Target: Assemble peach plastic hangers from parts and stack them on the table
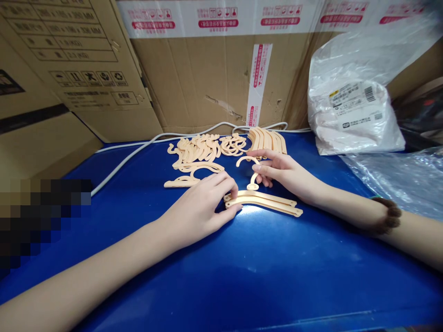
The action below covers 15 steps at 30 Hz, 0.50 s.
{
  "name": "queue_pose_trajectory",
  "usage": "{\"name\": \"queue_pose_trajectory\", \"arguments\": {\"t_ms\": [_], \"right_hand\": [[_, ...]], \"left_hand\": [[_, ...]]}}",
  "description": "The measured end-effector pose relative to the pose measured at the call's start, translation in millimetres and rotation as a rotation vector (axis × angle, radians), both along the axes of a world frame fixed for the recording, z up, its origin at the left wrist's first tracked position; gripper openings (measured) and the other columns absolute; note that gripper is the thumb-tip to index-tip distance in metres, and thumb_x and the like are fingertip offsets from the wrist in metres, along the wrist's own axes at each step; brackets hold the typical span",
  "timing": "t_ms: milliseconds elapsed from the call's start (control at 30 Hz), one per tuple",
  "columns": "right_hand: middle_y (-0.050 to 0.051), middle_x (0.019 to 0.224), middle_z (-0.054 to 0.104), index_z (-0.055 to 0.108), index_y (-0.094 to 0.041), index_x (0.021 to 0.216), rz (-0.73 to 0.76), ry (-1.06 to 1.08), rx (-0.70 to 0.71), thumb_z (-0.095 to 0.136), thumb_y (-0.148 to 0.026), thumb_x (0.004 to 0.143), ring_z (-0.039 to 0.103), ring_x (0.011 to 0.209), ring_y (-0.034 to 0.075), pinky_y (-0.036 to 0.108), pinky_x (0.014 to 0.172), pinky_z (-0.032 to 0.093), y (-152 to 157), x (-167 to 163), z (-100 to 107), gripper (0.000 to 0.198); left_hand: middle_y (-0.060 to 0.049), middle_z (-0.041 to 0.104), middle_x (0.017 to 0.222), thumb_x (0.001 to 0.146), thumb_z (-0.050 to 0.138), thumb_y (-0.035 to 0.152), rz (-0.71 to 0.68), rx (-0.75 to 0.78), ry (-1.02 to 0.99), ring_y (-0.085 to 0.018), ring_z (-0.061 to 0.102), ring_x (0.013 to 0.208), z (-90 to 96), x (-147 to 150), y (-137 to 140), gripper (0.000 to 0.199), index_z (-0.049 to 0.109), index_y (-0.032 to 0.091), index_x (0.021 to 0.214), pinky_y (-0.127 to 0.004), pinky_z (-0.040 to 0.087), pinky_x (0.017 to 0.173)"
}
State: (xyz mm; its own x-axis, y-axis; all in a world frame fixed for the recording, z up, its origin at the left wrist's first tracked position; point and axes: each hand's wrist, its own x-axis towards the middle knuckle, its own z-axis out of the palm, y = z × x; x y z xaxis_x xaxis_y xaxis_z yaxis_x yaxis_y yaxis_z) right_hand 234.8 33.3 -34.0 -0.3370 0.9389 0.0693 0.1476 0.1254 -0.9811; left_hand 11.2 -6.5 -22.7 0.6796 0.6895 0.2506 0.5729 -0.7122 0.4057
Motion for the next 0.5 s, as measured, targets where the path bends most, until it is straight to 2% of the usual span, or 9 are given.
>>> {"name": "queue_pose_trajectory", "arguments": {"t_ms": [267, 367, 433, 500], "right_hand": [[-0.002, 0.069, 0.064, 0.051, -0.017, 0.125, 0.01, -0.025, -0.001, 0.061, -0.03, 0.087, 0.052, 0.058, 0.011, 0.025, 0.057, 0.043, -1.7, -0.4, 3.2, 0.041], [-0.003, 0.068, 0.064, 0.051, -0.017, 0.124, 0.007, -0.035, -0.001, 0.061, -0.03, 0.087, 0.052, 0.059, 0.011, 0.025, 0.057, 0.044, -1.9, -0.8, 3.7, 0.041], [-0.003, 0.068, 0.064, 0.051, -0.018, 0.124, 0.009, -0.026, -0.002, 0.061, -0.029, 0.087, 0.052, 0.059, 0.011, 0.025, 0.057, 0.043, -1.8, -0.7, 3.2, 0.04], [-0.003, 0.069, 0.063, 0.051, -0.019, 0.124, 0.012, -0.015, -0.004, 0.06, -0.029, 0.088, 0.053, 0.059, 0.011, 0.026, 0.057, 0.044, -1.9, -0.1, 2.7, 0.039]], "left_hand": [[-0.004, 0.055, 0.095, 0.095, 0.05, 0.028, -0.026, 0.061, 0.052, -0.019, 0.052, 0.092, -0.6, 1.9, -1.9, 0.012, 0.053, 0.019, 0.088, -0.034, 0.043, 0.083], [-0.005, 0.057, 0.101, 0.095, 0.049, 0.028, -0.033, 0.137, 0.067, -0.02, 0.051, 0.096, -0.1, 2.8, -3.0, 0.015, 0.054, 0.018, 0.085, -0.035, 0.042, 0.085], [-0.007, 0.058, 0.107, 0.094, 0.051, 0.026, -0.026, 0.189, 0.045, -0.022, 0.05, 0.104, 0.8, 3.1, -3.3, 0.013, 0.054, 0.018, 0.085, -0.037, 0.04, 0.091], [-0.006, 0.059, 0.106, 0.095, 0.051, 0.026, 0.005, 0.174, -0.018, -0.021, 0.05, 0.106, 2.1, 3.1, -3.4, 0.011, 0.053, 0.018, 0.088, -0.037, 0.039, 0.093]]}}
